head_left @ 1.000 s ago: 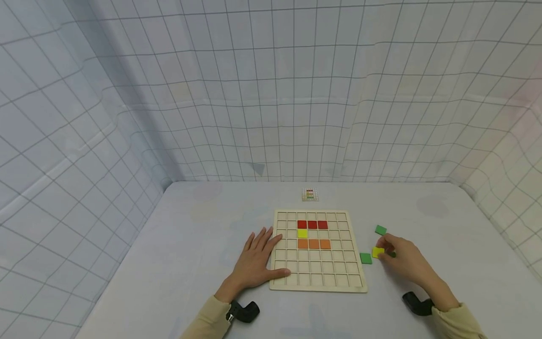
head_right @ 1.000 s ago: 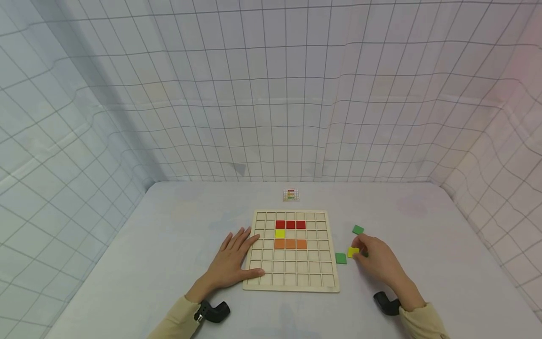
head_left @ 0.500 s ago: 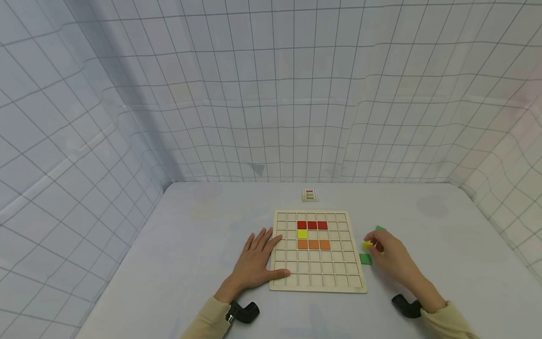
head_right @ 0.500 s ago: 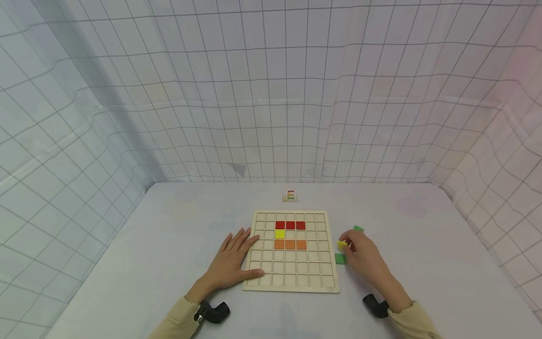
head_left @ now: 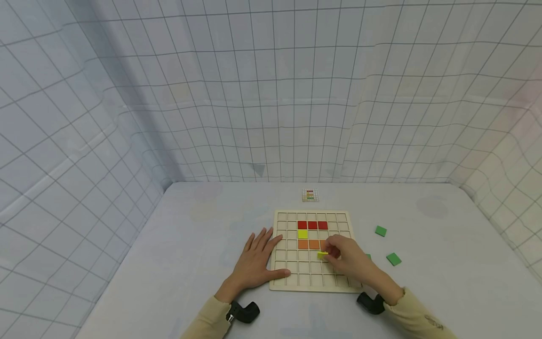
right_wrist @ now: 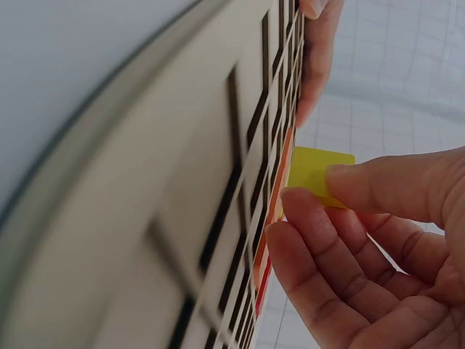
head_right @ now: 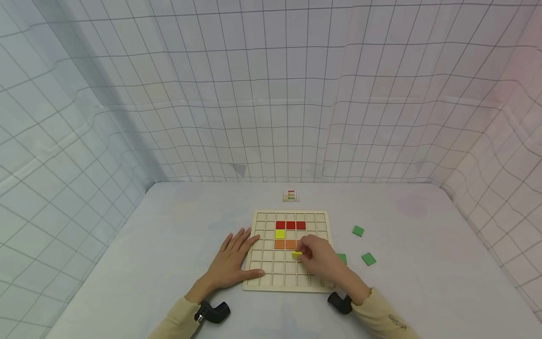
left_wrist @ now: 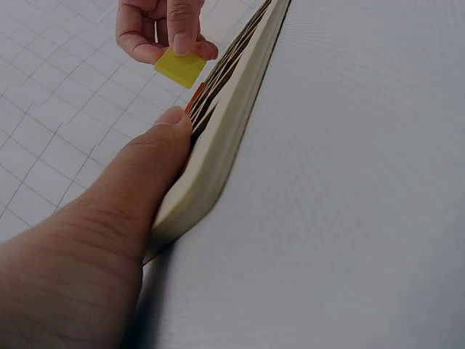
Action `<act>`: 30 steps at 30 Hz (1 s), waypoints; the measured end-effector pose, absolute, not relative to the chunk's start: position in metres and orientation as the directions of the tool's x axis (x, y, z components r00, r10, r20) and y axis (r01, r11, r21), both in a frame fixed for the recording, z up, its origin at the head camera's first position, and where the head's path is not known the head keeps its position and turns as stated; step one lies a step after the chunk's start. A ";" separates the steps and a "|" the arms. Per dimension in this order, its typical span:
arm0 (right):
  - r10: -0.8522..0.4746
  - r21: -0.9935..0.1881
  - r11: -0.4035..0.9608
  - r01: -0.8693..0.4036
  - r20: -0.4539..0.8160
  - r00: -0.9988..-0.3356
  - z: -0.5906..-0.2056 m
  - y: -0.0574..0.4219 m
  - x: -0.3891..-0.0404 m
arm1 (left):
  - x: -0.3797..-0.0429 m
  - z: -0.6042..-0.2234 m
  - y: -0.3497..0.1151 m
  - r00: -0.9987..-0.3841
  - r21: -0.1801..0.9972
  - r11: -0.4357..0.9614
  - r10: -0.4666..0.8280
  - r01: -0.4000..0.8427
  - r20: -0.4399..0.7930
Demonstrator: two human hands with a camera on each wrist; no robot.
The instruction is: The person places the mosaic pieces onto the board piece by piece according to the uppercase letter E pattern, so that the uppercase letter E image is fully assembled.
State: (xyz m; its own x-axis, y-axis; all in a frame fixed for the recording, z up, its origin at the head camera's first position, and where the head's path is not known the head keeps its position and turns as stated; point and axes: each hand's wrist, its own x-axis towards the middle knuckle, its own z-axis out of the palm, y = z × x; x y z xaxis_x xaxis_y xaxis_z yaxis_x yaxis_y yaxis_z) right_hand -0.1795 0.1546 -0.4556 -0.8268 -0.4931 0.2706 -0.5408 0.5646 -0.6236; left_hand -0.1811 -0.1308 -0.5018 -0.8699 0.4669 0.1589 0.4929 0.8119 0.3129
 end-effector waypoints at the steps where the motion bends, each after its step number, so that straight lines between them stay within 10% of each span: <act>1: -0.504 -0.624 0.562 -0.543 0.262 -0.823 -0.456 0.150 -0.181 | -0.181 -0.502 -0.131 -0.871 0.311 0.814 0.466 0.491 0.158; 30: -0.469 -0.505 0.731 -0.459 0.117 -0.876 -0.456 0.112 -0.192 | -0.182 -0.505 -0.131 -0.869 0.290 0.820 0.465 0.494 0.168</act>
